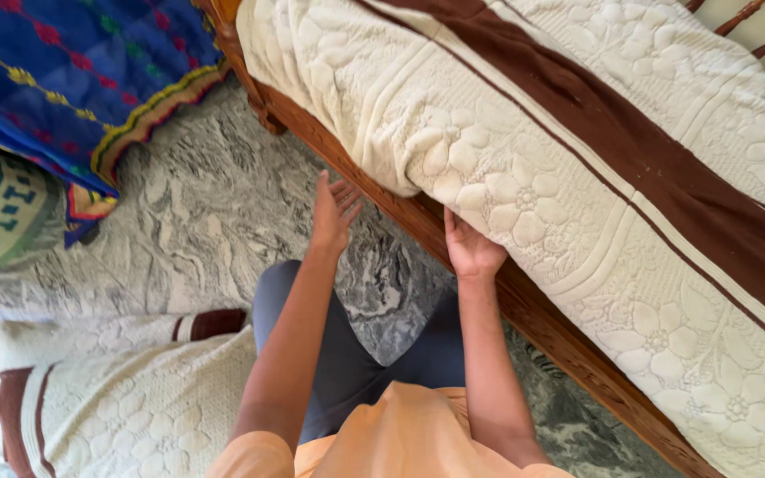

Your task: The person folds a quilted bedsheet on the floor and places it on a wooden bed frame. They then smooth the sheet and fold the edges over the mattress, repeating the process for the other side.

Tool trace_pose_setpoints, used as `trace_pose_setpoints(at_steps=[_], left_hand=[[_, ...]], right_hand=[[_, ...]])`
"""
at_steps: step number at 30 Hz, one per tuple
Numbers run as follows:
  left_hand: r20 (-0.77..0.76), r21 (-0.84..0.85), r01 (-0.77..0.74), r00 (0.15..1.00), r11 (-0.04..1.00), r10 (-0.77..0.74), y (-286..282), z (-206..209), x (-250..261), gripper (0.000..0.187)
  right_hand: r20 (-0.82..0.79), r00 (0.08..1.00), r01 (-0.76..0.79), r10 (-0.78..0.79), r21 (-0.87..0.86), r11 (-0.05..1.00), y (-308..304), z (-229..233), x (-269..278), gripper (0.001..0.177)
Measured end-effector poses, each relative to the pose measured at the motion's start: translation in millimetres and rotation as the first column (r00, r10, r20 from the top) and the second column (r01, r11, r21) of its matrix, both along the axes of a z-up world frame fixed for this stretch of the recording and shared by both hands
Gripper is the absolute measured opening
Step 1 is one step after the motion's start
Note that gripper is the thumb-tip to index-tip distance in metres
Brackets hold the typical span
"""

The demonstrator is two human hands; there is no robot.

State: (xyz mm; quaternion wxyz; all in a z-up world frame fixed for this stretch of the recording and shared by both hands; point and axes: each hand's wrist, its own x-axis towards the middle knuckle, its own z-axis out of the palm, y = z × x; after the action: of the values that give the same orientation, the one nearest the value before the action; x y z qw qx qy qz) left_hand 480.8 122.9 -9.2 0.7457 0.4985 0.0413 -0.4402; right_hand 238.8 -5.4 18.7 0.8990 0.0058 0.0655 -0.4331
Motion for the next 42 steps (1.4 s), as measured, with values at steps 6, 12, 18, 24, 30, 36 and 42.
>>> trace_pose_setpoints(at_steps=[6,12,18,24,30,36,42], left_hand=[[-0.075,-0.116,0.184,0.978,0.976,-0.194,-49,40,21,0.095],[-0.300,-0.354,-0.174,0.952,0.919,0.065,-73,38,76,0.102],[-0.298,-0.100,-0.281,0.924,0.955,0.241,-104,11,147,0.095],[-0.292,-0.564,-0.378,0.923,0.734,0.251,-141,-25,229,0.087],[-0.212,-0.282,-0.240,0.960,0.929,0.184,-113,-60,228,0.100],[-0.200,-0.447,-0.312,0.948,0.838,0.246,-110,-24,227,0.099],[-0.107,-0.259,-0.453,0.891,0.853,0.441,-130,-10,261,0.086]], right_hand=[[0.066,0.996,0.052,-0.055,0.045,0.998,17,7,9,0.068],[0.098,0.995,0.034,-0.034,-0.004,0.999,11,21,6,0.066],[0.095,0.995,0.013,-0.016,0.033,0.999,12,19,4,0.066],[0.098,0.993,-0.055,0.058,-0.033,0.998,5,15,-1,0.068],[0.047,0.997,-0.056,0.055,0.034,0.998,5,4,-2,0.071],[0.046,0.999,-0.026,0.023,0.083,0.996,5,-2,-4,0.070],[0.008,0.999,-0.047,0.047,0.048,0.998,6,-11,-3,0.071]])
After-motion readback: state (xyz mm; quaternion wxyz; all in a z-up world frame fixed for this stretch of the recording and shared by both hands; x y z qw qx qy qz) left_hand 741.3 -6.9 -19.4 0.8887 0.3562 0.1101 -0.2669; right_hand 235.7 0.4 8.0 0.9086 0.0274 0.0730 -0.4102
